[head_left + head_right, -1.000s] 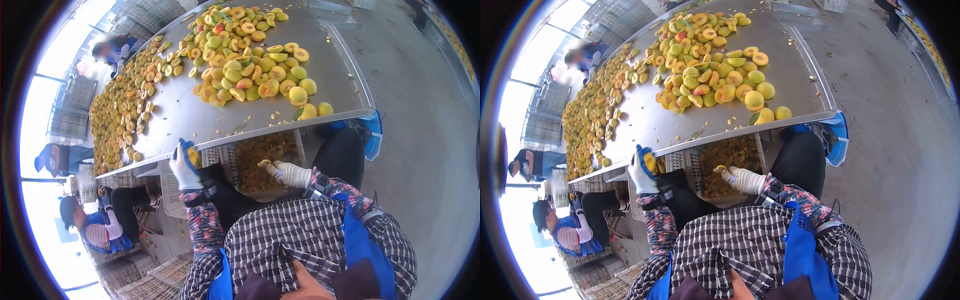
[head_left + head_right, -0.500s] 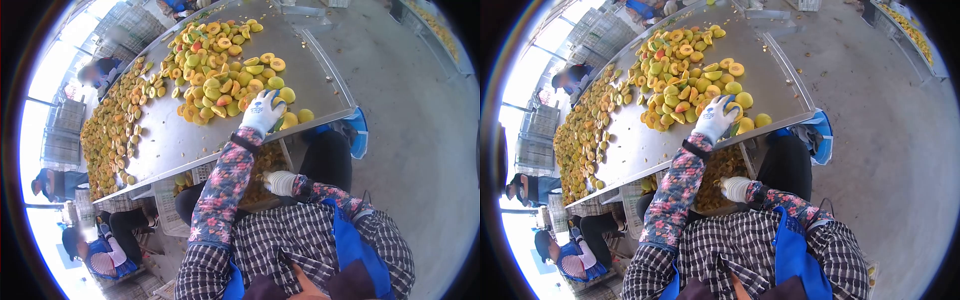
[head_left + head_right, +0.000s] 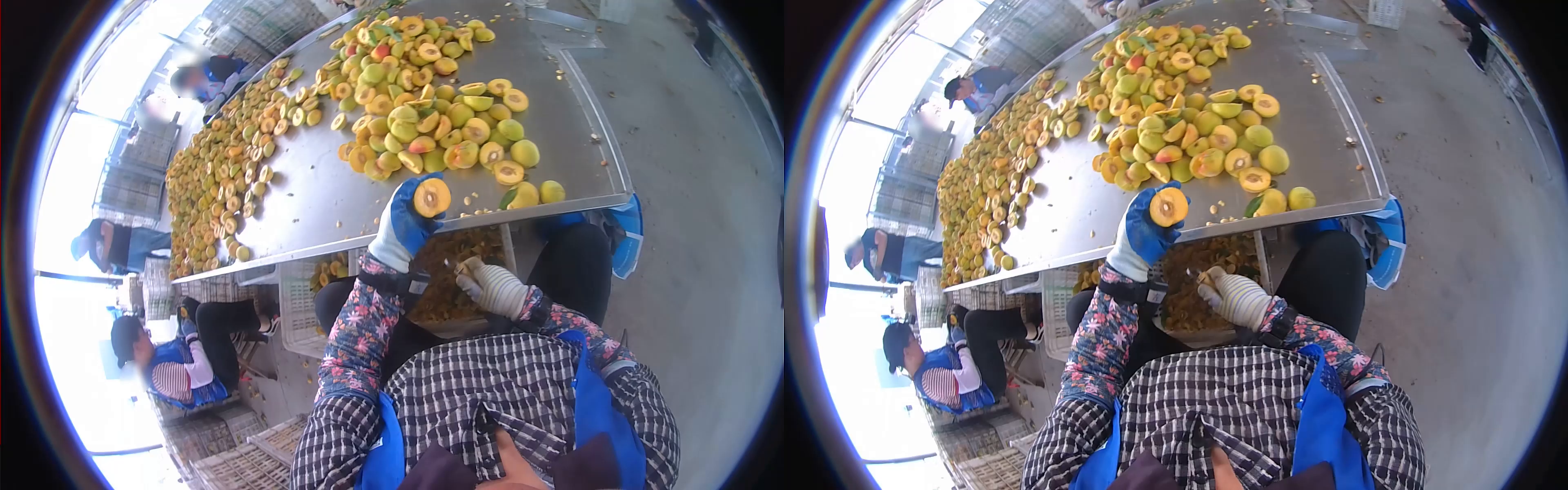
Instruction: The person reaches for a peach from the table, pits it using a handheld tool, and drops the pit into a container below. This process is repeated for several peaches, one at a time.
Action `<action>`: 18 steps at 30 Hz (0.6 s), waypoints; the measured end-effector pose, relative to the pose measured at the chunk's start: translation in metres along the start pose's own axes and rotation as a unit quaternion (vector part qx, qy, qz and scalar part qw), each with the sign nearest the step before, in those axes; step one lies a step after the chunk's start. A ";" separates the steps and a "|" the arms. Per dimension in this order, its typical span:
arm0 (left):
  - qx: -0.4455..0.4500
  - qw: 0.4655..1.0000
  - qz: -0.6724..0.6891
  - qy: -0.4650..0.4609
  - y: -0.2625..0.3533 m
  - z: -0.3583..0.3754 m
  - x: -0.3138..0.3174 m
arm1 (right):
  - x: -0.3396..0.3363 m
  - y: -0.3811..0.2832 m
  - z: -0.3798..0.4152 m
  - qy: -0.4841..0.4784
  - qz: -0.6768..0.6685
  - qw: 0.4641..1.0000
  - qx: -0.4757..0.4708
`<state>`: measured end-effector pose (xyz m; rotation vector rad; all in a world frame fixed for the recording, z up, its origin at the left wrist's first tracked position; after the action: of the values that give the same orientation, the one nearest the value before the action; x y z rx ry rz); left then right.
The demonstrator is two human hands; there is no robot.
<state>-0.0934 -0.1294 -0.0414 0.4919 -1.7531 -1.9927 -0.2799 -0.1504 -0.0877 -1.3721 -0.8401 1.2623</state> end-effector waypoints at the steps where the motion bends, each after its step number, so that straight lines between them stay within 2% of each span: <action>1: 0.064 0.993 -0.079 0.055 -0.003 0.014 -0.012 | -0.003 -0.003 0.000 0.029 -0.016 0.999 -0.040; 2: 0.059 0.993 -0.080 0.062 -0.002 0.029 -0.017 | -0.010 -0.016 0.000 0.066 -0.069 0.994 -0.054; 3: -0.031 0.998 0.018 0.053 -0.010 0.044 -0.016 | -0.018 -0.028 0.002 0.071 -0.101 0.992 -0.016; 4: -0.118 0.985 0.118 0.042 -0.020 0.058 -0.010 | -0.023 -0.039 0.001 0.093 -0.081 0.991 -0.055; 5: -0.122 0.984 0.123 0.044 -0.019 0.068 -0.003 | -0.026 -0.047 0.002 0.116 -0.060 0.987 -0.092; 6: -0.143 0.984 0.073 0.071 -0.024 0.076 0.002 | -0.023 -0.045 -0.001 0.113 -0.058 0.988 -0.086; 8: -0.184 0.978 0.015 0.101 -0.041 0.083 0.009 | -0.019 -0.052 -0.003 0.135 0.003 0.981 -0.141; 9: -0.185 0.978 0.018 0.098 -0.048 0.084 0.012 | -0.017 -0.049 -0.004 0.136 0.006 0.981 -0.137; 11: -0.142 0.987 0.032 0.070 -0.051 0.080 0.020 | -0.010 -0.048 -0.006 0.132 0.067 0.979 -0.137; 12: -0.100 0.993 -0.004 0.064 -0.048 0.076 0.020 | -0.012 -0.052 -0.005 0.135 0.064 0.979 -0.136; 13: -0.099 0.993 -0.003 0.062 -0.052 0.076 0.022 | -0.010 -0.050 -0.005 0.136 0.066 0.979 -0.135; 15: -0.030 0.995 -0.012 0.093 -0.047 0.075 0.024 | 0.001 -0.032 -0.008 0.121 0.091 0.982 -0.111; 16: -0.048 0.991 0.051 0.117 -0.052 0.075 0.026 | 0.005 -0.024 -0.010 0.114 0.060 0.985 -0.116; 18: -0.048 0.992 0.032 0.112 -0.056 0.074 0.025 | 0.004 -0.024 -0.009 0.107 0.069 0.986 -0.111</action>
<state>-0.1589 -0.0758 -0.0862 0.5959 -1.5114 -1.8871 -0.2671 -0.1432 -0.0662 -1.7373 -0.7635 1.1225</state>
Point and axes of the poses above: each hand's wrist, its own z-axis away from the middle knuckle, its own x-axis out of the palm, y = z × x, the point moved 8 cm from there along -z, towards the middle knuckle, and after that the axes turned 15 degrees about -z, right-handed, at the moved point
